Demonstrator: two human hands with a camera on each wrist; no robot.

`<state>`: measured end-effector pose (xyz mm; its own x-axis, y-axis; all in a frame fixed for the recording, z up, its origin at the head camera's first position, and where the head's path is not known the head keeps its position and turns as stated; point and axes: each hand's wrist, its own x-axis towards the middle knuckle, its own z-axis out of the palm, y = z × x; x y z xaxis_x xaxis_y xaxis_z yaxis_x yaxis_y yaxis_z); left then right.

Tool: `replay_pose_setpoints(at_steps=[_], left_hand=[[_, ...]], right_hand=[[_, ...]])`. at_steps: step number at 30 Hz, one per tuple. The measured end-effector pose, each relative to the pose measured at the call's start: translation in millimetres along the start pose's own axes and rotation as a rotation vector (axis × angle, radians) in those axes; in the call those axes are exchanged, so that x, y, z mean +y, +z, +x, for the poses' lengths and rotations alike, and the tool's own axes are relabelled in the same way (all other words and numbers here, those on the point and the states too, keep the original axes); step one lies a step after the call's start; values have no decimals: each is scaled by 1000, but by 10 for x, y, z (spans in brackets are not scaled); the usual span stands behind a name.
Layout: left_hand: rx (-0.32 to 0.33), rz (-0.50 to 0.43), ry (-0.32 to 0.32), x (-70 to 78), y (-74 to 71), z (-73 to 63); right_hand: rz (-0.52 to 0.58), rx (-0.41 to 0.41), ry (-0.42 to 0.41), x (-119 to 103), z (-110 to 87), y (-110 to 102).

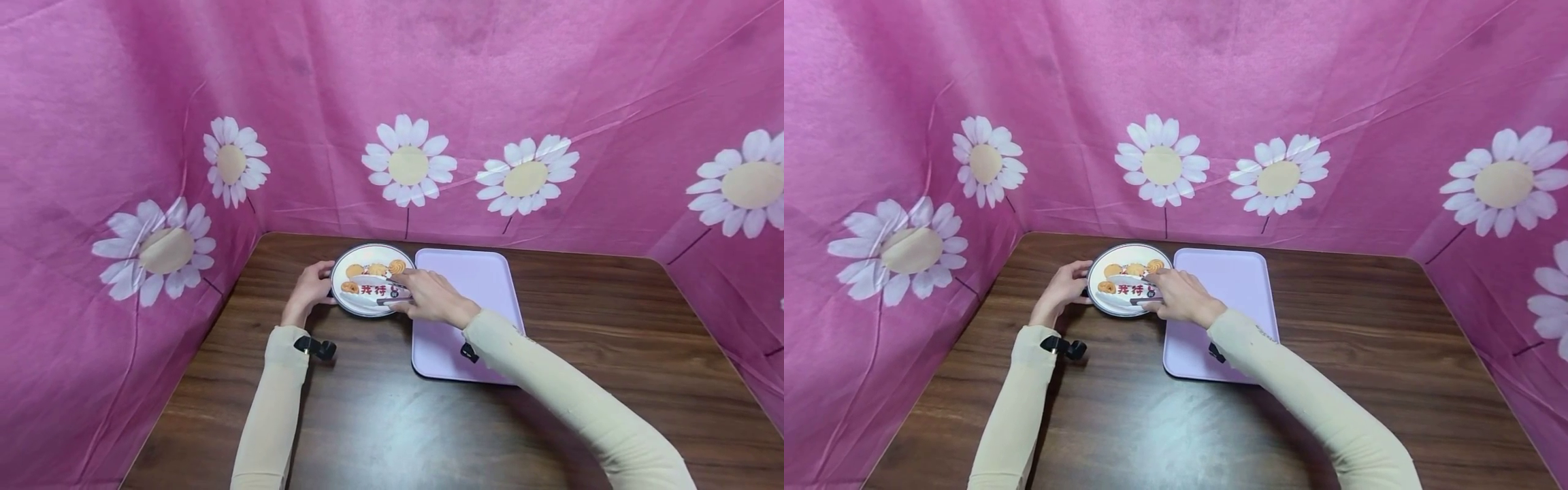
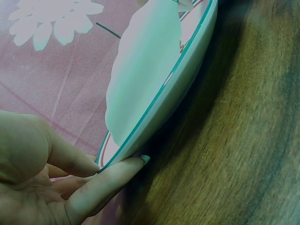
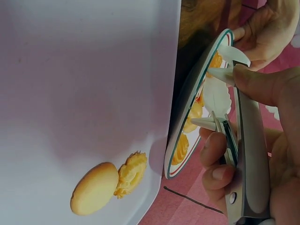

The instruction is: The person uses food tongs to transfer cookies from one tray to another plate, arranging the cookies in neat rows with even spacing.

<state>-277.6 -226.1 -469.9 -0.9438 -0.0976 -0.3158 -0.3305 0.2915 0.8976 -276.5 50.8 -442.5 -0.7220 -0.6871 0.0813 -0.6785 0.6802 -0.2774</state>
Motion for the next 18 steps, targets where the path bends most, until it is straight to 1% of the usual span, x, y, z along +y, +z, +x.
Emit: replay_pose_setpoints(at_steps=[5, 12, 18], left_hand=[[2, 8, 6, 6, 11, -5], [-6, -22, 39, -12, 17, 0], [2, -22, 26, -10, 8, 3]], right_hand=[[3, 5, 2, 1, -17, -11], [13, 19, -4, -7, -58, -44], [29, 66, -4, 27, -131, -113]])
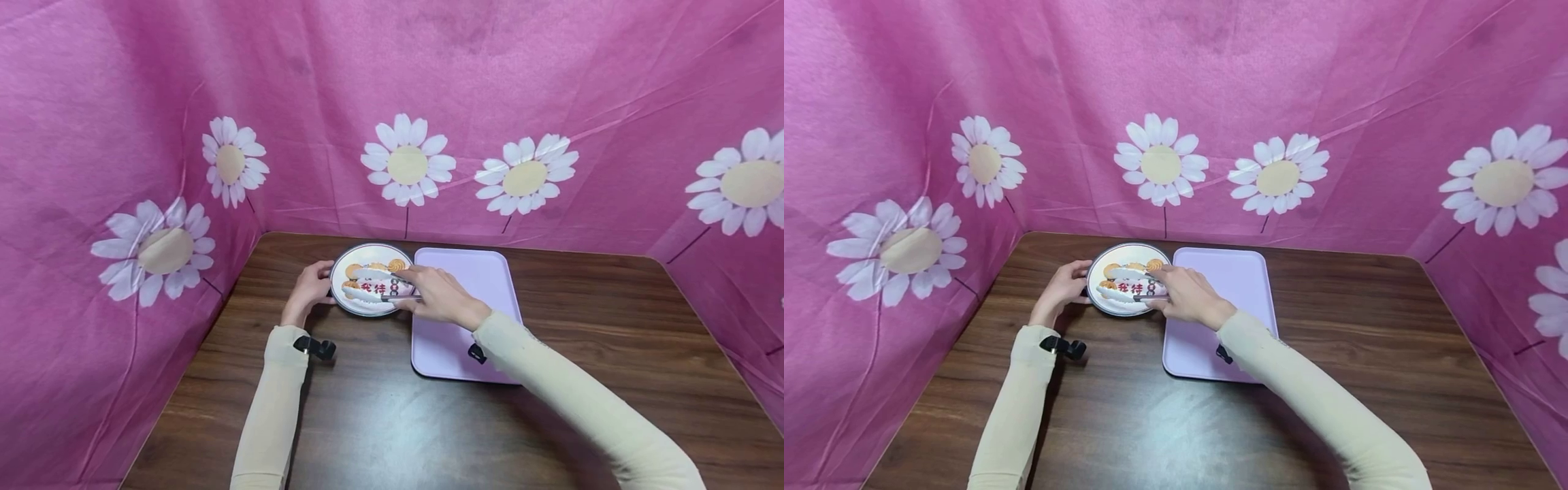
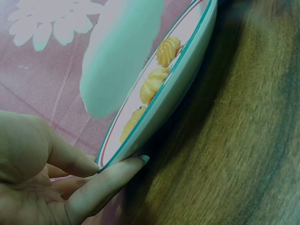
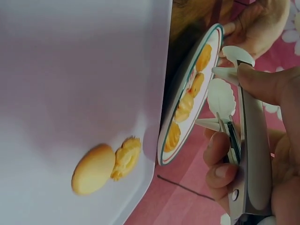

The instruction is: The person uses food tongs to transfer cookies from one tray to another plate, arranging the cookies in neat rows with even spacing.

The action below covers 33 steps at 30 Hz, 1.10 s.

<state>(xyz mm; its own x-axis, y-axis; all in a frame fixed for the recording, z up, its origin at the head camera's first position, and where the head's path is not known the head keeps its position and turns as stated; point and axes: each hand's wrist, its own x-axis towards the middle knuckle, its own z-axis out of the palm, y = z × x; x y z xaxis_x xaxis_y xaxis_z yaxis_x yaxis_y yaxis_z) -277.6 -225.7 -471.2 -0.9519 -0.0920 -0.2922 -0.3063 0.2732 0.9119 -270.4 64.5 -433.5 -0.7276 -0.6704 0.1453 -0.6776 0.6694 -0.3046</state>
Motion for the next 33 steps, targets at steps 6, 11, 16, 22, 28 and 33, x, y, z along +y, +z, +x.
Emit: replay_pose_setpoints(at_steps=[6, 11, 16, 22, 28, 33], left_hand=[[-4, 9, 12, 16, -5, -15], [-4, 26, 21, 19, -2, -23], [-6, 40, 22, 0, 3, -29], [-11, 44, 12, 1, -5, -37], [-13, 42, -4, 1, 14, -48], [-4, 51, -7, 17, 10, -51]], right_hand=[[32, 61, 25, 80, -137, -100], [27, 104, 38, 199, -270, -160], [19, 138, 64, 348, -444, -211], [4, 159, 94, 481, -651, -244], [-27, 141, 130, 612, -875, -283], [-45, 133, 147, 711, -1050, -313]])
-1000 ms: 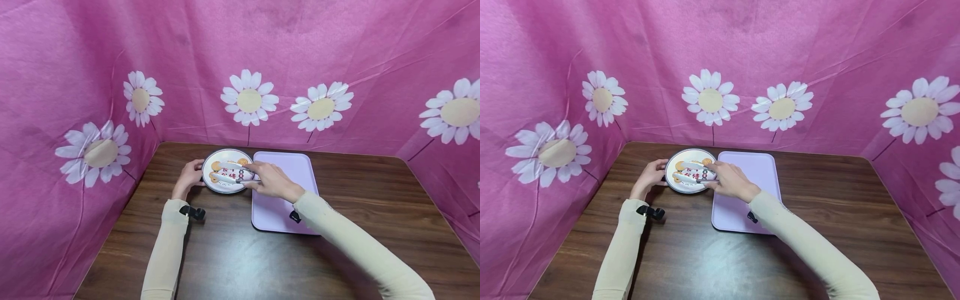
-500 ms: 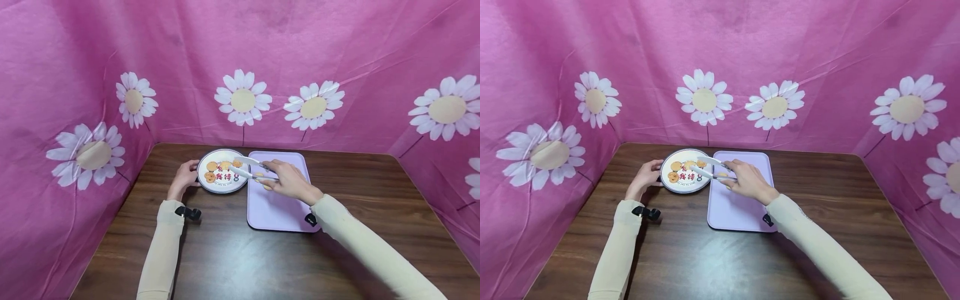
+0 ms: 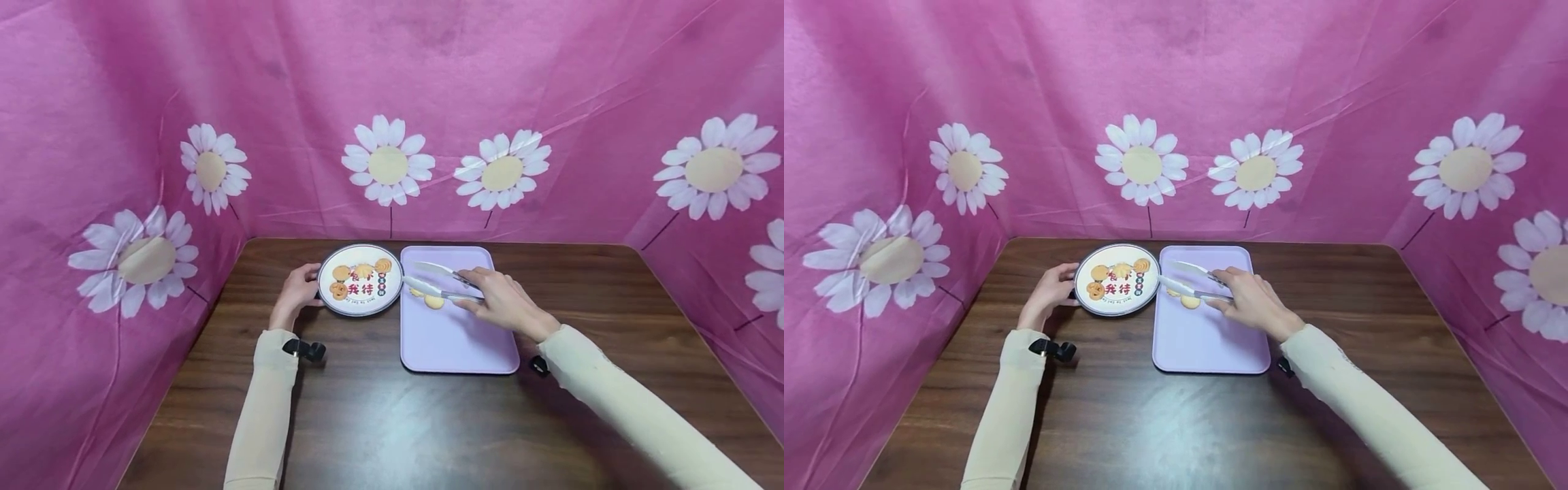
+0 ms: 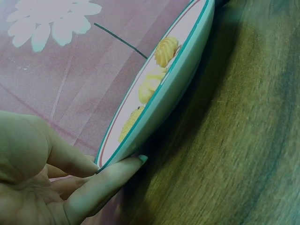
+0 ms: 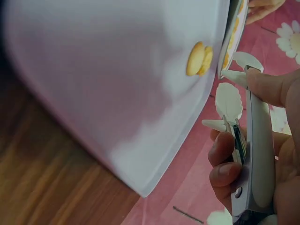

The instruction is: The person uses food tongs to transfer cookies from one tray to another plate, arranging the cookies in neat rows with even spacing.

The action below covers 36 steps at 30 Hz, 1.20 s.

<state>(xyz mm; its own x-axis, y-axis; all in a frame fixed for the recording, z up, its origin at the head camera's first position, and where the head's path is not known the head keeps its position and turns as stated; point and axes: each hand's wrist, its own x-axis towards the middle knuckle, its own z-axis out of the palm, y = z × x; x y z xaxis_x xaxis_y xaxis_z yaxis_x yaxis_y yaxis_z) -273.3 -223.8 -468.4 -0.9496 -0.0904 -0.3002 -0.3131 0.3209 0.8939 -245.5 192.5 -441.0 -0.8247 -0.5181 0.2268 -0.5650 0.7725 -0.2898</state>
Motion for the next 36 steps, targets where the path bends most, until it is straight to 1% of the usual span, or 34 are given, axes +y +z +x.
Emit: replay_pose_setpoints(at_steps=[8, 16, 25, 36], left_hand=[[-2, 15, 12, 9, -12, 20], [-10, -11, 5, 9, -26, 4], [-5, 7, 15, 0, -34, 11], [-7, -5, 8, -2, -8, 4]], right_hand=[[-27, -7, 2, 88, -192, -13], [-42, -31, 12, 89, -324, -29], [-56, -30, -2, 97, -409, -32], [-84, -32, -2, 77, -485, -66]])
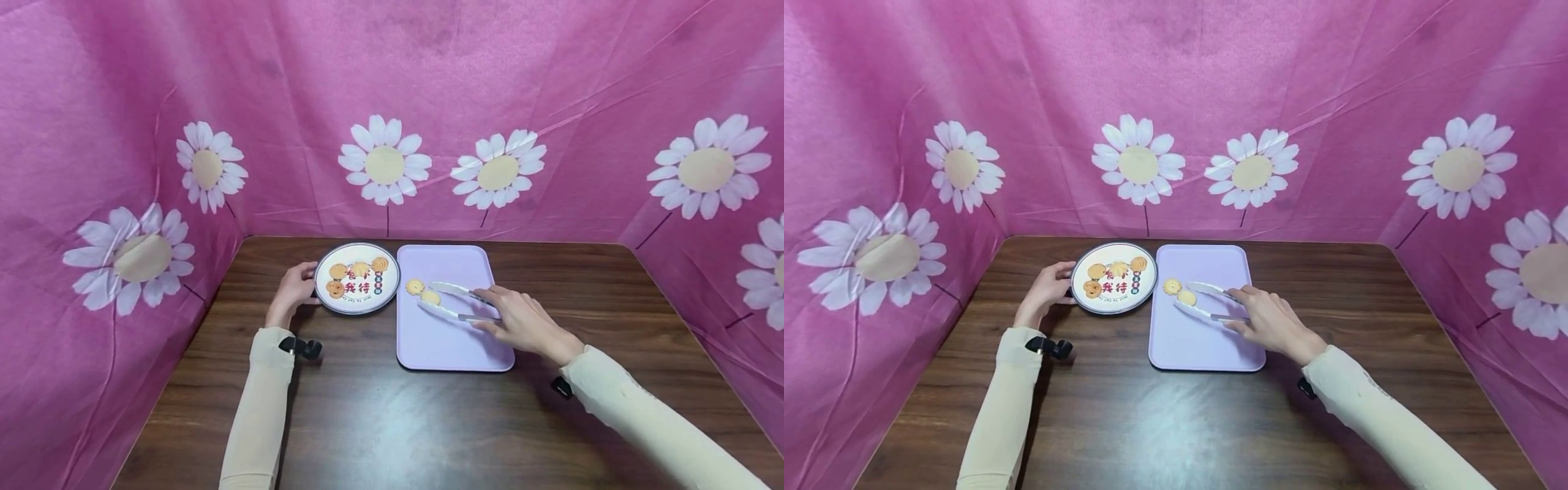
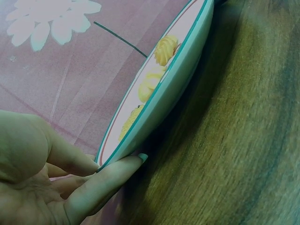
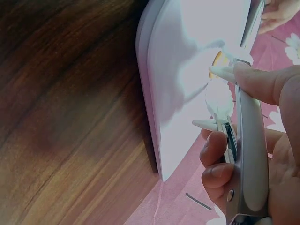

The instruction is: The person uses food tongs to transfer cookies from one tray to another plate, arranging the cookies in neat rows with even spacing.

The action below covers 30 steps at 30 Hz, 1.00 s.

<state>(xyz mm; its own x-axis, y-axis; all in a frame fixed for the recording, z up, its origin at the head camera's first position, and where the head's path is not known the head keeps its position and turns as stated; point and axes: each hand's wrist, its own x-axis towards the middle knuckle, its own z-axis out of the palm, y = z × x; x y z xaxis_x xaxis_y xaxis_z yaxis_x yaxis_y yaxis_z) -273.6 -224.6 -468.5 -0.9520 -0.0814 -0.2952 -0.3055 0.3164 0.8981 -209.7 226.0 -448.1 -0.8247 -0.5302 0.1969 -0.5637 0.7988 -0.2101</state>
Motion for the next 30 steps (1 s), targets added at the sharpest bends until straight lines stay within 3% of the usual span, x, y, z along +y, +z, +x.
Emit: replay_pose_setpoints(at_steps=[9, 30], left_hand=[[-5, -9, -7, 11, -1, -6], [-9, -6, -11, 13, -1, -2]], right_hand=[[-8, 24, -23, -22, -54, 0], [-5, 55, 13, -23, -127, 60]])
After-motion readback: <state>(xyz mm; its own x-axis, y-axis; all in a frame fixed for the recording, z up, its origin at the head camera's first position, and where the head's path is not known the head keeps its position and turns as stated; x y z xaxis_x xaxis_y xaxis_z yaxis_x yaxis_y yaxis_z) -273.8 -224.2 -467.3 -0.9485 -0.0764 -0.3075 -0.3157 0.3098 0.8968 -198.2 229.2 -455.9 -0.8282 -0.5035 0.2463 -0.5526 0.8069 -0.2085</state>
